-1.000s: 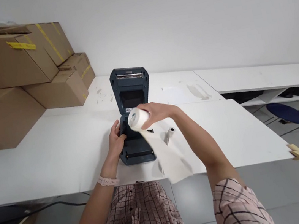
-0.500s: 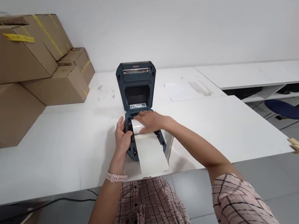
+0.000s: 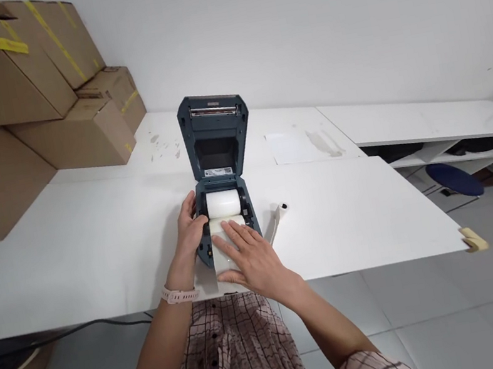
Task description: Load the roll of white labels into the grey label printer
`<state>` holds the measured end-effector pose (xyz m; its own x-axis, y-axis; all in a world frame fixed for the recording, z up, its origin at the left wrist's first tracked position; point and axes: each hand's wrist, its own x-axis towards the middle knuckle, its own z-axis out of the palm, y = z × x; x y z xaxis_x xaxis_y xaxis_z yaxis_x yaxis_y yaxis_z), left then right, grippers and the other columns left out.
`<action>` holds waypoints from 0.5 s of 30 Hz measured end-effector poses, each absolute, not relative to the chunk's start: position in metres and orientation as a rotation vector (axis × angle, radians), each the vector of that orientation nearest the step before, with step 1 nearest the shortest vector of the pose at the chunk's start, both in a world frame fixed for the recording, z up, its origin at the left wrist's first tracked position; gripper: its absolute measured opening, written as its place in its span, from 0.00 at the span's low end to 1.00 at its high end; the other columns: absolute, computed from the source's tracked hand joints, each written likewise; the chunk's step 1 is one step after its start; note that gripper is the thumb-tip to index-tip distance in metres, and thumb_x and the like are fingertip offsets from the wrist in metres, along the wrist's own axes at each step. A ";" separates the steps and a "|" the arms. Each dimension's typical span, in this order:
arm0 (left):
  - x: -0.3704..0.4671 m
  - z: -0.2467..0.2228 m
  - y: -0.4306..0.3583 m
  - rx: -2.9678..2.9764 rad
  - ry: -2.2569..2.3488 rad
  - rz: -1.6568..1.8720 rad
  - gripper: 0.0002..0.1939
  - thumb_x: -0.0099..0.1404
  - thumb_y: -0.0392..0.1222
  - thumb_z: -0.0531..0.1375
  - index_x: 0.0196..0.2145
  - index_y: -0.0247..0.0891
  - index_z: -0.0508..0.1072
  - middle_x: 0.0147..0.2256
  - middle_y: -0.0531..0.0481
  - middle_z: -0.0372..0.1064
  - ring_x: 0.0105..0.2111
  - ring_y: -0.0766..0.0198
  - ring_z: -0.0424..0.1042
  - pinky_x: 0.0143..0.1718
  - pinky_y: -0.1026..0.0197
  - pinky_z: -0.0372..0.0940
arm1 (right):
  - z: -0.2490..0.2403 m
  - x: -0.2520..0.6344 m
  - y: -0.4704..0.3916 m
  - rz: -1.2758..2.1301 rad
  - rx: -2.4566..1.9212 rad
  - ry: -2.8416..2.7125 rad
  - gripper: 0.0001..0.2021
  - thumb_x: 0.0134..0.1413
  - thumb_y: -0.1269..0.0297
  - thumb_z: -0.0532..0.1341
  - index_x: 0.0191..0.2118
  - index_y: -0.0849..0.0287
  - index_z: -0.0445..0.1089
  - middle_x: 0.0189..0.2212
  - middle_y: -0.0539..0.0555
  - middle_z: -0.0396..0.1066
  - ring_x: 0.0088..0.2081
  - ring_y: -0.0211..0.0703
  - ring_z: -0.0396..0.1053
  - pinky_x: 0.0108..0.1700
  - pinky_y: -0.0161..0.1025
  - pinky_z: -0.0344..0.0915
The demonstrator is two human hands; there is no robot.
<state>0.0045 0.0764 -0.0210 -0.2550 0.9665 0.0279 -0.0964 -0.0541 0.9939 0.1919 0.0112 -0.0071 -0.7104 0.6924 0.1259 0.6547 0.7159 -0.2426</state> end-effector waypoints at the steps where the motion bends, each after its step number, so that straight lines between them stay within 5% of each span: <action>1: 0.004 -0.021 0.078 1.021 1.297 1.466 0.41 0.54 0.27 0.58 0.67 0.39 0.63 0.68 0.41 0.62 0.70 0.47 0.59 0.69 0.50 0.59 | -0.007 0.191 0.012 0.259 -1.088 -2.716 0.43 0.65 0.36 0.53 0.76 0.54 0.46 0.76 0.65 0.40 0.76 0.66 0.42 0.72 0.67 0.53; 6: 0.004 -0.017 0.076 0.988 1.330 1.425 0.40 0.58 0.30 0.60 0.68 0.37 0.60 0.70 0.39 0.59 0.71 0.46 0.57 0.70 0.49 0.57 | -0.008 0.185 0.007 0.198 -1.101 -2.706 0.44 0.63 0.35 0.55 0.76 0.55 0.47 0.76 0.66 0.41 0.76 0.67 0.43 0.71 0.66 0.56; 10: 0.009 -0.018 0.031 0.988 1.339 1.306 0.39 0.67 0.47 0.63 0.72 0.47 0.55 0.74 0.44 0.50 0.73 0.45 0.52 0.70 0.47 0.57 | 0.003 0.194 0.005 0.279 -1.053 -2.666 0.45 0.61 0.34 0.58 0.74 0.57 0.53 0.75 0.66 0.45 0.75 0.67 0.46 0.70 0.66 0.58; 15: 0.016 -0.036 -0.032 0.945 1.310 1.234 0.52 0.63 0.58 0.68 0.75 0.51 0.45 0.73 0.42 0.50 0.71 0.43 0.57 0.64 0.48 0.66 | 0.045 0.222 0.058 0.617 -0.825 -2.236 0.23 0.69 0.43 0.57 0.64 0.42 0.69 0.63 0.51 0.72 0.65 0.51 0.69 0.67 0.59 0.67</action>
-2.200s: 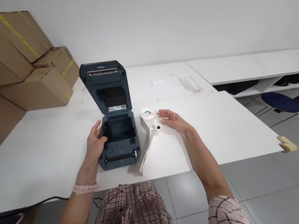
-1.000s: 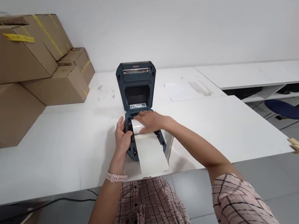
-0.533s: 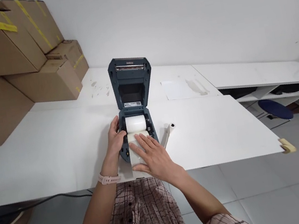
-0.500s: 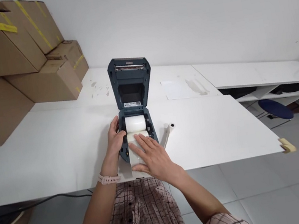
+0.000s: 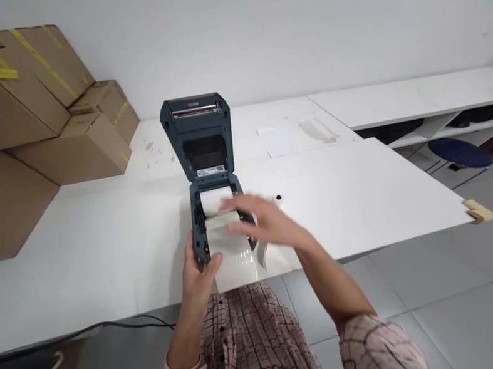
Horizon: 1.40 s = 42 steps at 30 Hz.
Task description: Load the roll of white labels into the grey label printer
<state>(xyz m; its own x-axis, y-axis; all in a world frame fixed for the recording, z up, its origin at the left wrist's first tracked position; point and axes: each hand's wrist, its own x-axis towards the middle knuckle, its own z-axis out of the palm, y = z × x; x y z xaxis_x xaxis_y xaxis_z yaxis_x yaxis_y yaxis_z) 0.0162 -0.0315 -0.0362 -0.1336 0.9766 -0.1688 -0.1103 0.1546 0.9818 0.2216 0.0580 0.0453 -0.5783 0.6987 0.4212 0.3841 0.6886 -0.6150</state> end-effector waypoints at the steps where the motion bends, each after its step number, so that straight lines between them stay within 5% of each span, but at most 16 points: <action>1: 0.017 -0.039 -0.037 0.949 1.309 1.243 0.52 0.63 0.58 0.68 0.75 0.51 0.45 0.73 0.41 0.51 0.71 0.43 0.57 0.64 0.48 0.67 | 0.055 0.223 0.080 0.543 -0.878 -2.048 0.24 0.68 0.43 0.58 0.65 0.42 0.68 0.63 0.53 0.72 0.66 0.52 0.67 0.68 0.60 0.64; 5: 0.015 -0.043 -0.039 0.974 1.292 1.262 0.53 0.62 0.57 0.70 0.75 0.48 0.47 0.71 0.38 0.56 0.69 0.44 0.61 0.63 0.49 0.68 | 0.093 0.210 0.181 0.653 -0.996 -1.682 0.39 0.66 0.33 0.52 0.75 0.45 0.46 0.77 0.51 0.44 0.76 0.53 0.46 0.74 0.60 0.50; 7: 0.013 -0.041 -0.037 0.970 1.284 1.261 0.53 0.61 0.55 0.70 0.75 0.47 0.47 0.70 0.37 0.58 0.68 0.44 0.63 0.63 0.48 0.68 | 0.108 0.199 0.217 0.846 -0.993 -1.637 0.40 0.68 0.32 0.45 0.76 0.49 0.42 0.78 0.51 0.40 0.77 0.50 0.43 0.74 0.57 0.48; 12: 0.012 -0.040 -0.036 0.977 1.267 1.296 0.51 0.61 0.54 0.71 0.73 0.47 0.51 0.69 0.38 0.61 0.66 0.46 0.66 0.64 0.48 0.67 | 0.118 0.194 0.209 0.905 -0.928 -1.667 0.43 0.66 0.32 0.34 0.74 0.57 0.51 0.74 0.52 0.53 0.75 0.52 0.48 0.72 0.54 0.48; 18: 0.009 -0.053 -0.039 0.943 1.290 1.377 0.52 0.60 0.61 0.69 0.74 0.50 0.50 0.74 0.39 0.48 0.72 0.42 0.54 0.67 0.46 0.61 | 0.075 0.207 0.087 0.662 -0.923 -1.739 0.39 0.64 0.27 0.40 0.71 0.40 0.58 0.70 0.48 0.61 0.73 0.57 0.55 0.73 0.61 0.52; 23: 0.007 -0.031 -0.034 0.991 1.323 1.520 0.47 0.67 0.67 0.59 0.75 0.51 0.46 0.77 0.44 0.38 0.76 0.47 0.40 0.73 0.44 0.49 | 0.023 0.197 0.021 0.808 -1.046 -1.618 0.23 0.71 0.39 0.49 0.63 0.35 0.68 0.73 0.43 0.54 0.75 0.51 0.48 0.76 0.58 0.44; 25: 0.010 -0.018 -0.025 0.986 1.346 1.500 0.50 0.65 0.66 0.62 0.75 0.51 0.45 0.77 0.45 0.36 0.76 0.47 0.37 0.74 0.45 0.47 | 0.011 0.192 0.012 0.954 -1.093 -1.442 0.24 0.69 0.41 0.55 0.66 0.36 0.65 0.75 0.43 0.49 0.76 0.51 0.44 0.76 0.58 0.44; 29: 0.015 -0.008 -0.012 0.848 1.289 1.387 0.51 0.62 0.64 0.66 0.74 0.49 0.48 0.76 0.43 0.42 0.74 0.43 0.47 0.71 0.45 0.56 | 0.001 0.186 0.008 1.255 -1.117 -1.029 0.45 0.57 0.40 0.66 0.74 0.40 0.49 0.77 0.48 0.44 0.77 0.55 0.40 0.76 0.60 0.45; 32: 0.014 -0.014 -0.011 0.779 1.247 1.378 0.53 0.61 0.61 0.67 0.75 0.45 0.48 0.73 0.39 0.52 0.72 0.42 0.54 0.69 0.43 0.58 | -0.005 0.184 0.007 1.428 -1.124 -0.842 0.53 0.48 0.41 0.72 0.75 0.44 0.47 0.76 0.52 0.48 0.76 0.57 0.45 0.76 0.60 0.47; 36: 0.014 -0.021 -0.016 0.773 1.281 1.387 0.58 0.58 0.60 0.70 0.75 0.42 0.44 0.73 0.36 0.51 0.72 0.41 0.53 0.69 0.45 0.59 | -0.013 0.185 0.005 1.548 -1.117 -0.717 0.53 0.47 0.43 0.73 0.74 0.46 0.49 0.72 0.55 0.58 0.71 0.58 0.60 0.74 0.59 0.53; 42: 0.025 -0.020 -0.012 0.750 1.251 1.423 0.48 0.64 0.60 0.65 0.74 0.48 0.49 0.74 0.42 0.49 0.71 0.44 0.57 0.66 0.48 0.64 | -0.027 0.188 0.008 1.530 -1.102 -0.783 0.50 0.46 0.42 0.73 0.72 0.47 0.54 0.71 0.55 0.59 0.69 0.58 0.62 0.73 0.60 0.55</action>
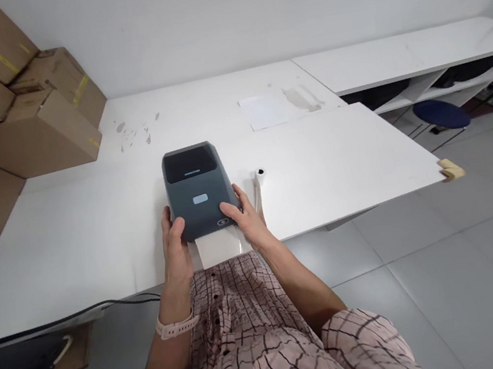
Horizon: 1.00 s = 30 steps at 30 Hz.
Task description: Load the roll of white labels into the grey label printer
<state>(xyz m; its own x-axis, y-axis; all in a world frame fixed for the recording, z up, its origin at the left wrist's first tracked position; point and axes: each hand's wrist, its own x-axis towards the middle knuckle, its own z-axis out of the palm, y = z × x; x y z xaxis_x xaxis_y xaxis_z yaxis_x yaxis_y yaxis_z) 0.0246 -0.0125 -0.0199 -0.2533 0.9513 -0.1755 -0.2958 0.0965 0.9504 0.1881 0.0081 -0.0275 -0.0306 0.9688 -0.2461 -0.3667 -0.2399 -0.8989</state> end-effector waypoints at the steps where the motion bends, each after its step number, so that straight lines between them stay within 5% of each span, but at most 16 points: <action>1: 0.027 -0.020 -0.012 0.749 1.252 1.427 0.48 0.64 0.60 0.65 0.74 0.49 0.48 0.74 0.43 0.50 0.70 0.45 0.58 0.66 0.49 0.65 | -0.030 0.188 0.009 1.513 -1.110 -0.795 0.48 0.47 0.42 0.73 0.71 0.46 0.55 0.71 0.55 0.60 0.70 0.59 0.61 0.73 0.61 0.55; 6: 0.029 -0.025 -0.008 0.808 1.310 1.479 0.49 0.62 0.59 0.68 0.74 0.48 0.50 0.72 0.40 0.53 0.69 0.43 0.61 0.64 0.49 0.66 | -0.039 0.185 0.010 1.390 -1.122 -0.859 0.44 0.49 0.40 0.70 0.70 0.43 0.58 0.67 0.54 0.67 0.68 0.61 0.62 0.68 0.66 0.61; 16: 0.024 -0.029 -0.006 0.929 1.310 1.518 0.44 0.61 0.59 0.68 0.67 0.41 0.61 0.65 0.36 0.65 0.63 0.44 0.69 0.61 0.48 0.68 | -0.037 0.180 0.008 1.401 -1.065 -0.849 0.48 0.49 0.39 0.68 0.71 0.49 0.53 0.70 0.60 0.60 0.68 0.62 0.63 0.69 0.62 0.60; 26: 0.018 -0.029 -0.019 1.008 1.413 1.495 0.40 0.61 0.60 0.68 0.64 0.43 0.61 0.64 0.37 0.62 0.63 0.49 0.66 0.57 0.52 0.68 | -0.037 0.182 0.011 1.410 -1.091 -0.853 0.50 0.47 0.40 0.69 0.72 0.51 0.51 0.70 0.61 0.60 0.68 0.61 0.64 0.70 0.60 0.58; 28: 0.021 -0.036 -0.039 1.036 1.608 1.606 0.33 0.61 0.59 0.68 0.58 0.43 0.66 0.59 0.39 0.66 0.57 0.54 0.69 0.51 0.56 0.69 | -0.036 0.182 0.010 1.413 -1.091 -0.854 0.51 0.46 0.39 0.70 0.72 0.52 0.51 0.70 0.62 0.60 0.68 0.61 0.63 0.71 0.59 0.57; 30: 0.026 -0.043 -0.059 0.985 1.684 1.635 0.22 0.63 0.61 0.65 0.44 0.41 0.72 0.40 0.47 0.71 0.39 0.62 0.71 0.39 0.62 0.68 | -0.035 0.182 0.010 1.415 -1.082 -0.854 0.51 0.46 0.39 0.70 0.72 0.52 0.52 0.71 0.61 0.59 0.69 0.61 0.61 0.72 0.59 0.55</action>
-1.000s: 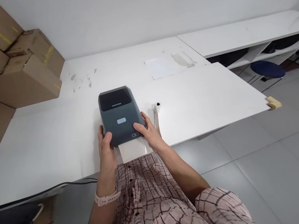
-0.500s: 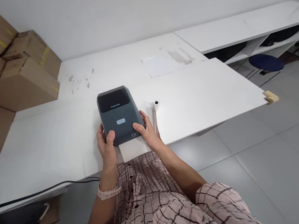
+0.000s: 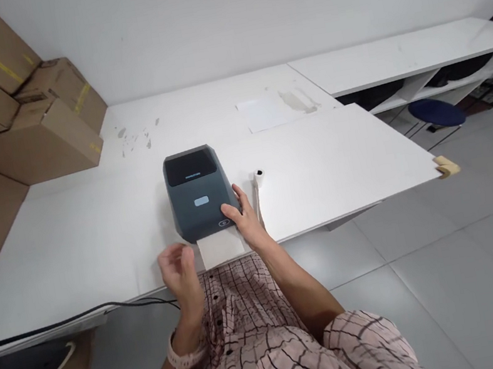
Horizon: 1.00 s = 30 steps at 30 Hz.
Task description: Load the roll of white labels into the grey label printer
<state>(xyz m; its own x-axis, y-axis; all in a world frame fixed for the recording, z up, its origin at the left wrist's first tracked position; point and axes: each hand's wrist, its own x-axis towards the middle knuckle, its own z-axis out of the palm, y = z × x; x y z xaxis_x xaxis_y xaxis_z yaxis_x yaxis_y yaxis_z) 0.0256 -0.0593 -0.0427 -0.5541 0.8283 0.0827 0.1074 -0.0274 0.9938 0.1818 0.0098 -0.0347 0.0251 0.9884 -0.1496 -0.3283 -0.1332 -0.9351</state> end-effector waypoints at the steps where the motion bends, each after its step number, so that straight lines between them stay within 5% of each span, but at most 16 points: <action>1: 0.028 -0.044 -0.067 0.978 1.618 1.510 0.21 0.64 0.62 0.64 0.35 0.40 0.72 0.32 0.51 0.68 0.31 0.64 0.68 0.33 0.63 0.65 | -0.034 0.182 0.009 1.417 -1.078 -0.851 0.52 0.45 0.39 0.70 0.72 0.53 0.52 0.71 0.61 0.58 0.70 0.61 0.61 0.73 0.59 0.54; 5: 0.038 -0.040 -0.070 0.826 1.376 1.187 0.28 0.61 0.66 0.65 0.21 0.39 0.65 0.18 0.56 0.56 0.20 0.69 0.57 0.21 0.64 0.55 | -0.034 0.182 0.009 1.413 -1.076 -0.858 0.49 0.47 0.39 0.69 0.72 0.51 0.52 0.72 0.59 0.57 0.70 0.61 0.60 0.72 0.60 0.56; 9: 0.042 -0.033 -0.056 0.720 1.286 1.126 0.27 0.53 0.64 0.70 0.23 0.36 0.71 0.17 0.58 0.55 0.17 0.73 0.51 0.18 0.66 0.48 | -0.038 0.185 0.009 1.383 -1.103 -0.929 0.45 0.52 0.40 0.67 0.72 0.48 0.54 0.70 0.59 0.60 0.69 0.62 0.62 0.71 0.62 0.57; 13: 0.039 -0.035 -0.058 0.786 1.321 1.088 0.26 0.57 0.64 0.68 0.24 0.37 0.72 0.18 0.57 0.55 0.18 0.72 0.52 0.19 0.66 0.49 | -0.038 0.186 0.007 1.355 -1.133 -0.972 0.42 0.56 0.41 0.64 0.72 0.48 0.53 0.71 0.59 0.58 0.70 0.62 0.59 0.70 0.65 0.58; 16: 0.033 -0.036 -0.065 0.970 1.450 1.108 0.29 0.61 0.62 0.66 0.17 0.39 0.62 0.18 0.58 0.48 0.19 0.70 0.50 0.20 0.65 0.50 | -0.029 0.183 0.003 1.027 -1.205 -1.149 0.33 0.62 0.47 0.62 0.70 0.44 0.56 0.71 0.56 0.58 0.71 0.59 0.57 0.69 0.65 0.58; 18: 0.028 -0.036 -0.067 1.109 1.551 1.240 0.29 0.65 0.59 0.64 0.17 0.40 0.59 0.18 0.57 0.48 0.20 0.69 0.50 0.22 0.64 0.52 | -0.018 0.181 0.001 0.648 -1.224 -1.381 0.29 0.65 0.55 0.61 0.69 0.40 0.57 0.65 0.53 0.68 0.70 0.58 0.59 0.69 0.67 0.57; 20: 0.022 -0.035 -0.065 1.235 1.635 1.496 0.22 0.69 0.54 0.61 0.22 0.41 0.66 0.22 0.54 0.58 0.24 0.66 0.59 0.28 0.63 0.60 | -0.008 0.179 0.000 0.331 -1.181 -1.635 0.31 0.65 0.64 0.59 0.70 0.35 0.53 0.54 0.50 0.77 0.67 0.58 0.63 0.69 0.68 0.53; 23: 0.014 -0.033 -0.053 1.405 1.652 1.775 0.11 0.70 0.50 0.61 0.46 0.43 0.75 0.45 0.45 0.72 0.47 0.55 0.73 0.49 0.54 0.69 | 0.004 0.177 -0.001 0.135 -1.121 -1.879 0.39 0.64 0.68 0.61 0.73 0.32 0.45 0.51 0.47 0.80 0.62 0.58 0.69 0.69 0.64 0.48; 26: 0.012 -0.031 -0.039 1.540 1.572 1.660 0.31 0.68 0.48 0.63 0.66 0.45 0.62 0.66 0.40 0.60 0.67 0.47 0.60 0.67 0.45 0.58 | 0.010 0.176 -0.003 0.086 -1.132 -1.980 0.41 0.63 0.63 0.64 0.74 0.35 0.44 0.53 0.49 0.79 0.58 0.60 0.74 0.68 0.60 0.48; 30: 0.019 -0.033 -0.031 1.507 1.497 1.475 0.39 0.70 0.50 0.62 0.73 0.46 0.52 0.73 0.40 0.49 0.73 0.45 0.50 0.71 0.44 0.52 | 0.016 0.174 -0.004 -0.016 -1.148 -2.082 0.35 0.66 0.63 0.61 0.72 0.37 0.47 0.49 0.49 0.81 0.52 0.55 0.78 0.63 0.55 0.52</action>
<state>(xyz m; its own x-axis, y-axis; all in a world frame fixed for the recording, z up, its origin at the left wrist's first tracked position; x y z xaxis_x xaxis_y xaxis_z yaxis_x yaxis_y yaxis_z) 0.0190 -0.0314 -0.0330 -0.2212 0.9248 0.3096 0.3231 -0.2300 0.9180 0.1738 -0.0042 0.0160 -0.3209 0.7232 0.6115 0.7327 0.5987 -0.3235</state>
